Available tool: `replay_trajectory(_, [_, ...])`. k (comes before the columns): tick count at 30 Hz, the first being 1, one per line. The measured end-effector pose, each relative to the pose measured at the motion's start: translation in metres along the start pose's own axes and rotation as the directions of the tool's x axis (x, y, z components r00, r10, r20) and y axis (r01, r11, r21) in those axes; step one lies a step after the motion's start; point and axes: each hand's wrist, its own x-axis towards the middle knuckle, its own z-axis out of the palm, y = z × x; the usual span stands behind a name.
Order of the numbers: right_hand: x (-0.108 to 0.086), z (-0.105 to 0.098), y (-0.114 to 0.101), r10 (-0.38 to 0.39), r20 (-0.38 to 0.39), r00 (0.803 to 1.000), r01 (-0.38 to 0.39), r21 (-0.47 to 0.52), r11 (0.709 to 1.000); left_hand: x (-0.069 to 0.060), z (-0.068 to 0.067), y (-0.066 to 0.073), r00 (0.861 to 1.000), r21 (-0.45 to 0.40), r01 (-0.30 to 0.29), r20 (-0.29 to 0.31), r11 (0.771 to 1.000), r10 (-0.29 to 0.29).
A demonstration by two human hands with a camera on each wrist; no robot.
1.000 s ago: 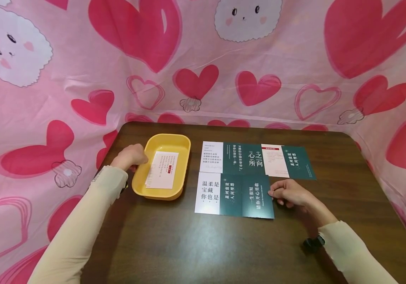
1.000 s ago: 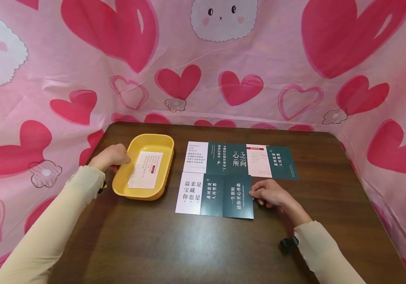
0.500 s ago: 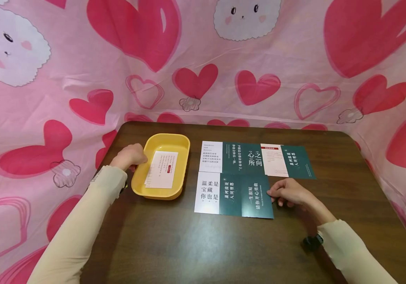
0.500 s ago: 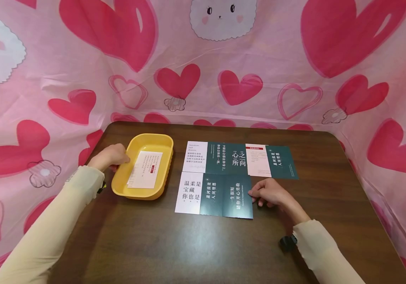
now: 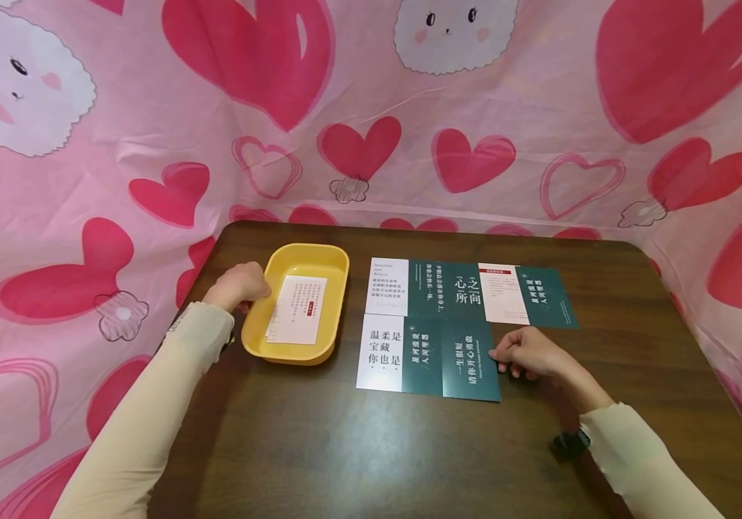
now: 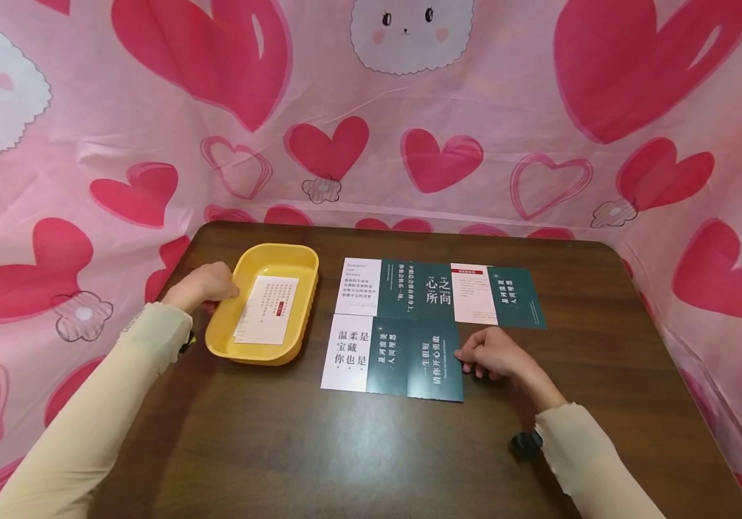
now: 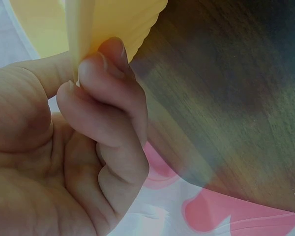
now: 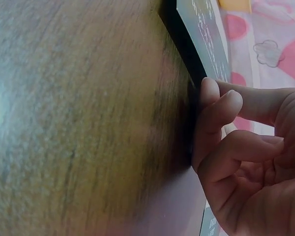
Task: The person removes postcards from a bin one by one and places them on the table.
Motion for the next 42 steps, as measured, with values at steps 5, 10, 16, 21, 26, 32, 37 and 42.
replay_trajectory(5, [-0.0003,0.0006,-0.0010,0.006,-0.006,1.000,-0.006,-0.012,1.000,0.0004,-0.0003,0.0001,1.000,-0.003,0.001,0.004,1.000,-0.001])
replay_trajectory(10, [0.0013,0.0008,-0.0008,0.008,-0.017,1.000,-0.009,-0.032,0.999,0.0018,-0.0001,-0.0001,1.000,0.009,-0.002,0.003,1.000,0.002])
replay_trajectory(16, [0.0035,0.0011,-0.0001,0.006,-0.021,1.000,-0.008,-0.059,0.998,0.0017,0.0001,0.0002,1.000,0.009,-0.002,0.005,1.000,0.002])
replay_trajectory(21, [0.0048,0.0021,-0.0016,-0.003,-0.035,0.999,-0.001,-0.102,0.995,0.0007,-0.0006,0.0004,1.000,0.010,-0.003,0.004,1.000,0.003])
replay_trajectory(26, [0.0051,0.0031,-0.0026,-0.011,-0.039,0.999,0.006,-0.119,0.993,0.0009,-0.0010,0.0005,1.000,0.012,-0.007,0.003,1.000,0.007])
replay_trajectory(32, [0.0034,0.0041,-0.0036,-0.036,-0.032,0.999,0.032,-0.118,0.992,0.0016,-0.0009,-0.0001,1.000,0.013,-0.005,0.001,1.000,0.005])
replay_trajectory(37, [0.0028,0.0044,-0.0043,-0.042,-0.034,0.999,0.038,-0.126,0.991,0.0012,-0.0006,-0.0002,1.000,0.012,-0.007,0.002,1.000,0.007])
replay_trajectory(42, [0.0028,0.0040,-0.0042,-0.035,-0.038,0.999,0.030,-0.129,0.991,0.0009,0.0000,0.0010,1.000,0.009,-0.004,-0.002,1.000,0.004])
